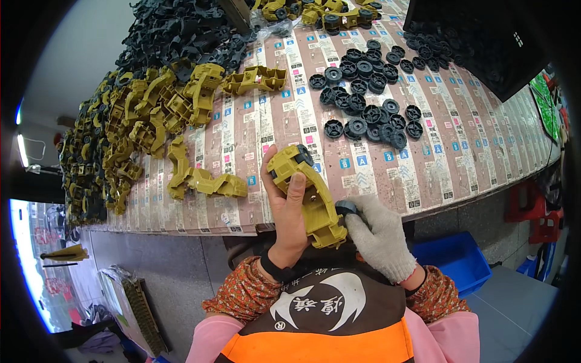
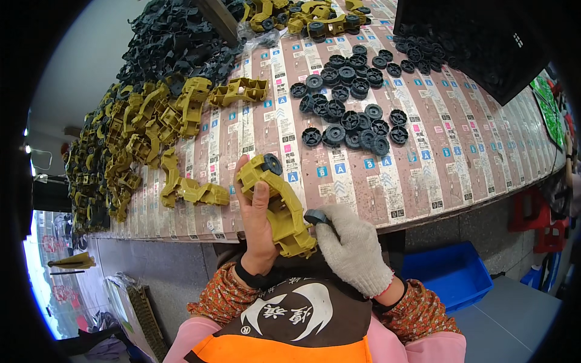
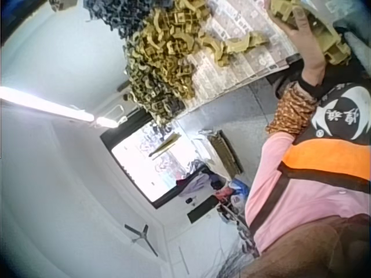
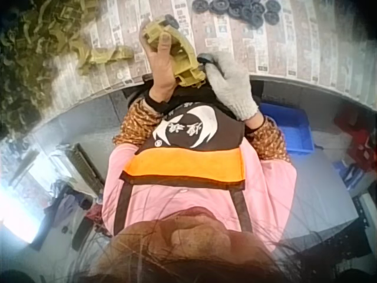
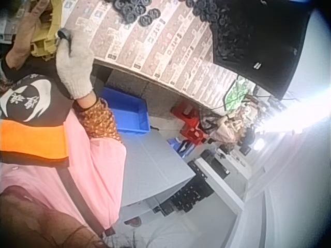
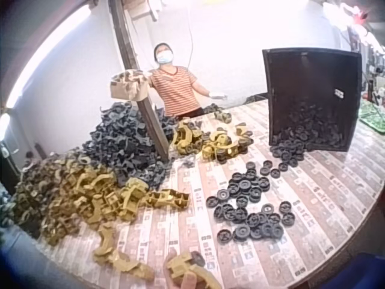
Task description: The person sits at a table covered with yellow plastic frames and black wheels. They pick up a yellow frame and a black wheel, then insert the wheel into the frame. This process is repeated for multiple units, with the person handling the parts by hand and placing the assembled items on the table.
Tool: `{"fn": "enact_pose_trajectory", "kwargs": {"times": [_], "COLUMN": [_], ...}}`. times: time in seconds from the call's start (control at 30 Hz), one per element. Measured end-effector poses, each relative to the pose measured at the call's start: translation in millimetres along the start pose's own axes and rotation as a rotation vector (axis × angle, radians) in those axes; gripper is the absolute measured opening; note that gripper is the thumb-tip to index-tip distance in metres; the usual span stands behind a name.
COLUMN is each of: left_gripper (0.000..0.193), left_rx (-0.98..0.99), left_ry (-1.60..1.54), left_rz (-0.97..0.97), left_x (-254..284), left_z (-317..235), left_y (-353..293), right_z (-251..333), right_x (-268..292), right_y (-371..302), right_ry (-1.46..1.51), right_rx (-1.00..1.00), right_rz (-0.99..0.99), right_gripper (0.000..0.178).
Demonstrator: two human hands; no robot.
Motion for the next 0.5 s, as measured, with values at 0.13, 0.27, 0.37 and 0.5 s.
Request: {"fn": "enact_pose_trajectory", "kwargs": {"times": [0.13, 0.27, 0.37, 0.5], "left_gripper": [0.068, 0.072, 0.073, 0.077], "left_rx": [-0.013, -0.04, -0.084, -0.133], "left_ry": [0.033, 0.046, 0.035, 0.111], "left_rz": [0.012, 0.029, 0.032, 0.043], "left_x": [-2.6, 2.4, 2.1, 2.5], "left_z": [-1.7, 1.8, 2.2, 2.2], "left_y": [-2.1, -2.1, -2.9, -7.9], "right_z": [1.9, 6.3, 11.2, 11.6], "right_x": [-0.5, 1.7, 2.6, -1.5], "right_y": [-2.4, -3.5, -5.9, -9.9], "right_ry": [-0.1, -0.122, -0.12, -0.188], "right_rx": [0.071, 0.091, 0.088, 0.179], "right_rz": [-0.021, 0.004, 0.021, 0.019], "right_gripper": [0.024, 0.026, 0.029, 0.038]}}
Point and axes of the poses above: each hand's wrist, its own y-axis towards the middle knuckle, its own x-axis out of the back of the hand, z = x × y, the point moved 2 cm from there along y, towards the middle knuckle, and after that the axes turned 9 degrees about z, right-handed, at the moved point
